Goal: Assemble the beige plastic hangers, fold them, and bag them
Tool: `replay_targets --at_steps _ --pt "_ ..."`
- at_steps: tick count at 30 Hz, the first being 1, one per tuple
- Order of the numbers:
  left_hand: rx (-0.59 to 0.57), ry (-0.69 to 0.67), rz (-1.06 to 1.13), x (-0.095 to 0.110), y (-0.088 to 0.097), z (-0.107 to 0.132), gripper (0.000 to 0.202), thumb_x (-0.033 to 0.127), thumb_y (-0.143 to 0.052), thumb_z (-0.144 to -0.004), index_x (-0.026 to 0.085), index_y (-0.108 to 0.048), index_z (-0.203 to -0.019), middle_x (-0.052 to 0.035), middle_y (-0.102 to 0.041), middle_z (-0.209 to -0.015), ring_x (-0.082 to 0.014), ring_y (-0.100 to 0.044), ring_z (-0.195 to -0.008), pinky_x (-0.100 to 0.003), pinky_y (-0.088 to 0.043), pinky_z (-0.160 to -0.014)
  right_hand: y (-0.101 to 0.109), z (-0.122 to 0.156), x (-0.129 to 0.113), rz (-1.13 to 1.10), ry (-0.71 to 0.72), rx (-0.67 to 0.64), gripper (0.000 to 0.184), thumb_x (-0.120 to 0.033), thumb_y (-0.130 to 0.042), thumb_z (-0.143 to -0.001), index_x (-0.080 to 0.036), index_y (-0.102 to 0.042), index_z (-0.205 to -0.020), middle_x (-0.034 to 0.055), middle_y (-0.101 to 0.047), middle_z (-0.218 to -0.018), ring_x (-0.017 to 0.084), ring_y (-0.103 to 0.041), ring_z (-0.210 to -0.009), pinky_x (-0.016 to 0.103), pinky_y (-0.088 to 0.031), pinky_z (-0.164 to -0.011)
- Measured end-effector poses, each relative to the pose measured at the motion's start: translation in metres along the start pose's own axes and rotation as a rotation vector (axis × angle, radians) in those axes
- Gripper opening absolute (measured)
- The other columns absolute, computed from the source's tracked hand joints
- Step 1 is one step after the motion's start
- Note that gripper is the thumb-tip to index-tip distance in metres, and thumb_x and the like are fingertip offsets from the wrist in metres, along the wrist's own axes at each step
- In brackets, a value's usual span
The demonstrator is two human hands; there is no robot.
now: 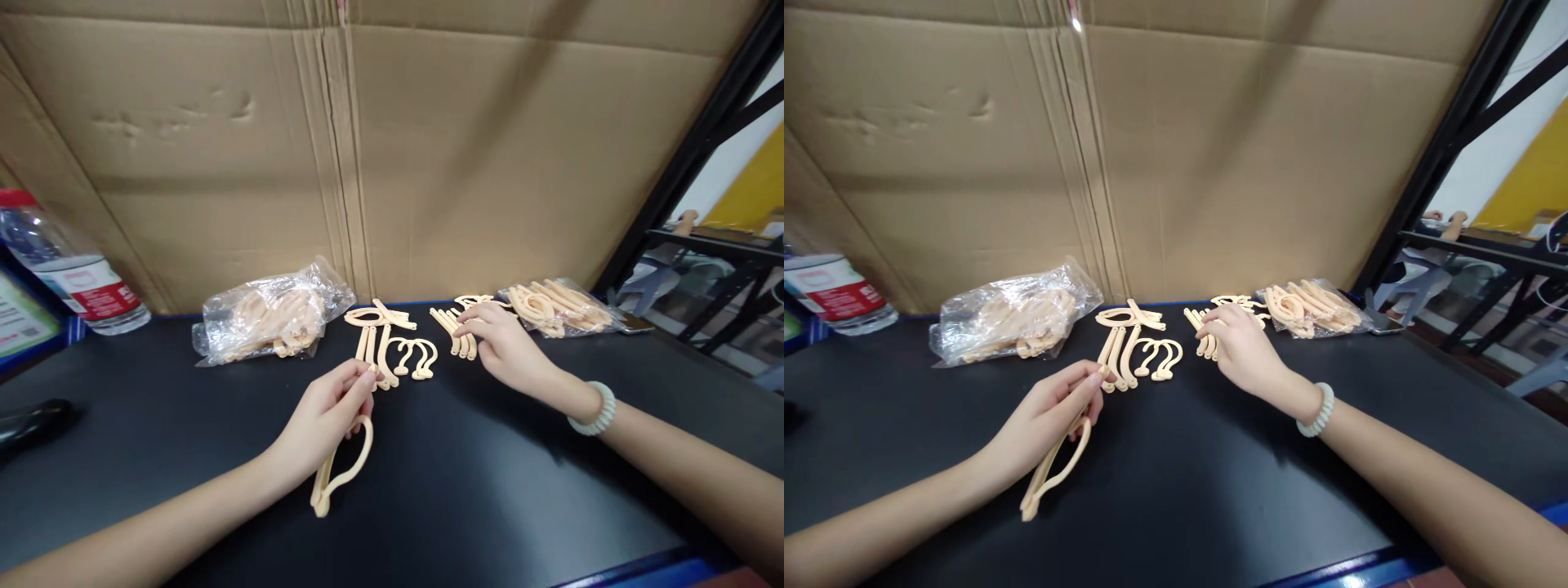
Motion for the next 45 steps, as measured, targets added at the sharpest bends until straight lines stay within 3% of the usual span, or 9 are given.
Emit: replay_targets --at_steps 9,15,20,24,27,30,35,40,45 --pt "0.154 0.001 0.284 -0.002 0.007 -0.001 0.033 0.049 -0.060 -0.087 0.018 -0.048 -0.082 0.0026 -0.064 -0.062 -0.0098 -0.057 -0.053 -0.019 -0.044 -0.051 -0.001 0.006 -0.069 -0.141 0.184 -0.035 0.041 0.000 -0.043 -0.081 -0.021 -0.060 -0.112 0.0081 -0.065 -0.109 0.025 -0.054 -0.110 0.048 -0.044 -0.097" --pt "0.022 0.005 0.443 -0.002 -0.007 0.004 0.030 0.042 -0.066 -0.087 0.019 -0.047 -0.087 0.0009 -0.070 -0.077 -0.0129 -0.065 -0.067 -0.026 -0.055 -0.064 0.004 0.015 -0.106 -0.174 0.441 -0.052 0.043 -0.012 -0.051 -0.084 -0.014 -0.052 -0.127 0.0139 -0.061 -0.123 0.025 -0.052 -0.115 0.046 -0.043 -0.098" --pt "-0.006 -0.015 0.444 -0.002 -0.009 0.005 0.026 0.039 -0.063 -0.090 0.019 -0.047 -0.088 0.0011 -0.069 -0.079 -0.0126 -0.064 -0.069 -0.027 -0.056 -0.066 0.001 0.020 -0.117 -0.057 0.575 -0.128 0.038 -0.025 -0.051 -0.086 -0.015 -0.057 -0.122 0.0135 -0.055 -0.137 0.031 -0.038 -0.134 0.052 -0.027 -0.109" --pt "0.022 -0.046 0.400 -0.002 -0.008 0.003 0.022 0.036 -0.059 -0.093 0.019 -0.046 -0.090 0.0016 -0.067 -0.080 -0.0099 -0.062 -0.065 -0.023 -0.056 -0.063 -0.005 0.018 -0.115 -0.013 0.561 -0.225 0.021 -0.022 -0.047 -0.094 -0.017 -0.062 -0.109 0.0083 -0.065 -0.116 0.024 -0.045 -0.127 0.045 -0.025 -0.111" --pt "0.110 -0.105 0.300 -0.003 -0.004 0.004 0.020 0.035 -0.058 -0.093 0.021 -0.045 -0.098 -0.0004 -0.065 -0.092 -0.0119 -0.064 -0.070 -0.027 -0.058 -0.064 -0.010 0.019 -0.113 -0.031 0.555 -0.258 0.018 -0.026 -0.049 -0.095 -0.016 -0.063 -0.092 0.0052 -0.065 -0.091 0.023 -0.054 -0.111 0.046 -0.027 -0.109" --pt "0.219 -0.225 0.084 0.001 0.003 0.009 0.026 0.035 -0.054 -0.094 0.023 -0.046 -0.115 -0.0060 -0.060 -0.113 -0.0212 -0.064 -0.099 -0.039 -0.060 -0.079 -0.013 0.020 -0.111 -0.012 0.560 -0.210 0.019 -0.025 -0.049 -0.094 -0.016 -0.062 -0.085 0.0026 -0.060 -0.078 0.019 -0.055 -0.088 0.045 -0.033 -0.103" --pt "0.292 -0.634 -0.633 0.025 -0.004 0.027 0.025 0.017 -0.053 -0.093 0.025 -0.053 -0.116 -0.0086 -0.043 -0.143 -0.0279 -0.035 -0.138 -0.054 -0.027 -0.114 -0.014 0.020 -0.106 -0.002 0.504 -0.131 0.019 -0.022 -0.049 -0.094 -0.015 -0.062 -0.083 0.0003 -0.057 -0.070 0.015 -0.046 -0.067 0.040 -0.038 -0.090" --pt "-0.055 -0.868 -0.909 0.027 -0.034 0.037 0.011 0.019 -0.051 -0.097 0.022 -0.057 -0.105 0.0006 -0.070 -0.106 -0.0190 -0.057 -0.115 -0.046 -0.011 -0.119 -0.010 0.019 -0.110 0.029 0.502 -0.072 0.021 -0.020 -0.049 -0.094 -0.015 -0.059 -0.076 -0.0001 -0.055 -0.068 0.014 -0.044 -0.067 0.039 -0.037 -0.086" --pt "-0.085 -0.894 -0.985 0.029 -0.040 0.037 0.020 0.020 -0.043 -0.100 0.017 -0.054 -0.084 0.0017 -0.065 -0.078 -0.0150 -0.061 -0.074 -0.046 -0.026 -0.110 -0.009 0.021 -0.117 0.035 0.529 -0.054 0.024 -0.020 -0.049 -0.094 -0.014 -0.061 -0.074 0.0002 -0.052 -0.066 0.014 -0.040 -0.065 0.036 -0.038 -0.084"
Point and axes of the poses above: each hand's wrist, its own z-axis away from the middle knuckle, its own y-axis out of the back of the hand, x = y × z, the point moved 6 cm from there along -z, towards the middle knuckle
